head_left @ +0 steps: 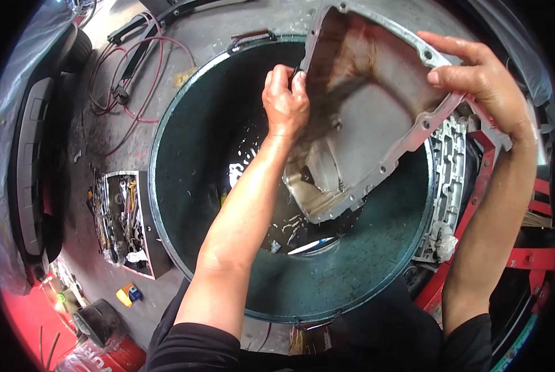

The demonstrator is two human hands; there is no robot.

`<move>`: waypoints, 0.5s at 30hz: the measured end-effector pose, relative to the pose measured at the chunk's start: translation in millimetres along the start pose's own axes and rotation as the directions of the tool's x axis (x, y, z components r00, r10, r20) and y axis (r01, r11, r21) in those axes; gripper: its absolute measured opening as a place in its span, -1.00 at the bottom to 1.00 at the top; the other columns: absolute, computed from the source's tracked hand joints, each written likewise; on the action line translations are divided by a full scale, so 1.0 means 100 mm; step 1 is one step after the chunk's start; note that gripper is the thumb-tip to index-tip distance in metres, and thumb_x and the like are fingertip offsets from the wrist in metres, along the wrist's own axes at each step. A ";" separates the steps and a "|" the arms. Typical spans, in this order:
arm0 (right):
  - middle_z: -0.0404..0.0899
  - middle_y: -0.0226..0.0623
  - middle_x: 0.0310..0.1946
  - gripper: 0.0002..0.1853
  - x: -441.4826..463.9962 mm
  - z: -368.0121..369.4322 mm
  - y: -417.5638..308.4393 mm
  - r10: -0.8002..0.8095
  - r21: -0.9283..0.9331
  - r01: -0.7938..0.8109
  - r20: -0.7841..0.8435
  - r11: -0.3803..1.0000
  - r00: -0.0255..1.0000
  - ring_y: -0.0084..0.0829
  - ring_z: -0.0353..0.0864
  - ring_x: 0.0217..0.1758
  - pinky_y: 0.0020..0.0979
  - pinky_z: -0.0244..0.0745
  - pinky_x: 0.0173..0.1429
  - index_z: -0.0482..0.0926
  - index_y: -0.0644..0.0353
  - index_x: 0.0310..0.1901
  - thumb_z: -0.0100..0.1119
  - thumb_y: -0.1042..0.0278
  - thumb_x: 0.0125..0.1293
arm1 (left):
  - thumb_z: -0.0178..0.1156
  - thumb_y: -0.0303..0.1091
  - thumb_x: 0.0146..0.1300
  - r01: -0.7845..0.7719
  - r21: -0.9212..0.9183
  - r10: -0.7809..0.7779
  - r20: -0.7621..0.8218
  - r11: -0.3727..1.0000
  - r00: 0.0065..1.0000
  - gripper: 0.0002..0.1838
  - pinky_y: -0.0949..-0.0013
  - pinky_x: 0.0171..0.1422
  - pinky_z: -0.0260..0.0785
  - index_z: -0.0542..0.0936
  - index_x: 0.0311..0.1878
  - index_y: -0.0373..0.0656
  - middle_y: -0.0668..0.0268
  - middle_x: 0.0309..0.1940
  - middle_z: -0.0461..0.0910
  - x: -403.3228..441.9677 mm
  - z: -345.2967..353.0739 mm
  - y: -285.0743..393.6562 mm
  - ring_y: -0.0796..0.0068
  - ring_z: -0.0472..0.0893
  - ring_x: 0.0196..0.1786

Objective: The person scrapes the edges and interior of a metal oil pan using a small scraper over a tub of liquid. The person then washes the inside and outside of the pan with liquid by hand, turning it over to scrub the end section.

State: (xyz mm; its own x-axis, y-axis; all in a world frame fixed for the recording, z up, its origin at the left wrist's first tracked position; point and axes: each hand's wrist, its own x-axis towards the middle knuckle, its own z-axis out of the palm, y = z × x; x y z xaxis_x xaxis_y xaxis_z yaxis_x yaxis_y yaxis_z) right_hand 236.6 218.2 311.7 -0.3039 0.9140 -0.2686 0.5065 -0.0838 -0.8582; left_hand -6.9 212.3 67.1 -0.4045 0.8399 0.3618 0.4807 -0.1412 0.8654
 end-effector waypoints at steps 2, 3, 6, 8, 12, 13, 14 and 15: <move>0.71 -0.17 -0.17 -0.38 0.00 0.02 -0.03 -0.008 -0.032 0.008 -0.005 0.999 1.000 -0.49 0.70 -0.10 -0.50 0.53 0.10 0.48 0.43 0.29 0.34 0.45 0.16 | 0.27 -0.40 0.29 -0.107 0.047 0.109 -0.022 0.993 0.994 -0.83 0.06 -0.18 0.40 0.49 -0.28 -0.26 0.04 -0.40 0.53 -0.02 -0.04 0.01 -0.01 0.55 -0.29; 0.71 -0.18 -0.17 -0.38 -0.02 0.02 -0.03 -0.014 -0.041 0.013 -0.025 0.999 1.000 -0.49 0.70 -0.11 -0.51 0.53 0.10 0.48 0.43 0.29 0.34 0.45 0.16 | 0.27 -0.41 0.29 -0.077 0.005 0.077 -0.018 0.997 0.997 -0.84 0.04 -0.18 0.39 0.50 -0.28 -0.27 0.04 -0.40 0.52 -0.03 -0.03 0.01 -0.03 0.53 -0.28; 0.70 -0.19 -0.17 -0.38 -0.03 0.02 -0.07 -0.002 -0.058 0.001 -0.018 0.998 1.000 -0.49 0.69 -0.11 -0.51 0.53 0.08 0.48 0.42 0.29 0.35 0.45 0.16 | 0.26 -0.42 0.28 -0.231 0.027 0.232 -0.098 0.973 0.968 -0.85 0.02 -0.17 0.38 0.50 -0.29 -0.28 0.04 -0.40 0.52 0.22 0.08 0.15 -0.05 0.51 -0.27; 0.70 -0.20 -0.17 -0.38 -0.03 0.02 -0.04 0.017 -0.072 -0.016 0.007 0.997 1.000 -0.49 0.68 -0.12 -0.51 0.52 0.08 0.49 0.41 0.28 0.36 0.45 0.15 | 0.24 -0.44 0.28 -0.315 0.013 0.313 -0.158 0.949 0.937 -0.86 0.03 -0.16 0.37 0.50 -0.29 -0.30 0.02 -0.38 0.54 0.42 0.16 0.36 -0.06 0.51 -0.27; 0.69 -0.18 -0.16 -0.40 -0.06 0.03 -0.07 -0.046 -0.086 0.036 -0.126 0.996 0.991 -0.49 0.68 -0.14 -0.52 0.53 0.04 0.52 0.42 0.25 0.37 0.46 0.14 | 0.26 -0.42 0.27 -0.139 0.010 0.139 -0.054 0.990 0.989 -0.85 0.03 -0.17 0.37 0.49 -0.30 -0.28 0.04 -0.40 0.54 0.28 0.06 0.29 -0.06 0.51 -0.27; 0.69 -0.18 -0.16 -0.40 -0.05 0.01 -0.07 -0.022 -0.053 0.018 -0.082 0.998 0.996 -0.48 0.68 -0.14 -0.51 0.53 0.04 0.52 0.43 0.25 0.37 0.46 0.13 | 0.26 -0.41 0.27 -0.170 0.053 0.172 -0.052 0.984 0.984 -0.84 0.04 -0.16 0.38 0.49 -0.31 -0.27 0.04 -0.40 0.53 0.33 0.10 0.26 -0.07 0.51 -0.27; 0.69 -0.17 -0.15 -0.40 -0.04 0.02 -0.06 0.006 -0.021 -0.007 -0.025 1.000 1.000 -0.46 0.67 -0.14 -0.50 0.53 0.05 0.52 0.43 0.25 0.38 0.46 0.13 | 0.26 -0.41 0.27 -0.243 0.082 0.250 -0.079 0.966 0.965 -0.84 0.03 -0.15 0.38 0.49 -0.31 -0.27 0.02 -0.40 0.53 0.44 0.13 0.35 -0.09 0.51 -0.26; 0.69 -0.17 -0.14 -0.40 -0.03 0.00 -0.05 0.042 0.041 -0.043 0.021 0.998 0.999 -0.44 0.67 -0.14 -0.48 0.53 0.04 0.53 0.41 0.24 0.38 0.46 0.12 | 0.26 -0.41 0.27 -0.236 0.045 0.239 -0.093 0.971 0.967 -0.84 0.02 -0.15 0.37 0.49 -0.30 -0.27 0.02 -0.39 0.53 0.54 0.16 0.47 -0.11 0.51 -0.26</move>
State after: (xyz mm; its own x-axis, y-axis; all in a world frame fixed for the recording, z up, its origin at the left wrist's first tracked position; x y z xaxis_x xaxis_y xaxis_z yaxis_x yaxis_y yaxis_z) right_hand 235.4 216.3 316.5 -0.2996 0.9011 -0.3134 0.4855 -0.1388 -0.8631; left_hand 6.1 259.7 121.7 -0.3480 0.7295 0.5889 0.5971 -0.3118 0.7391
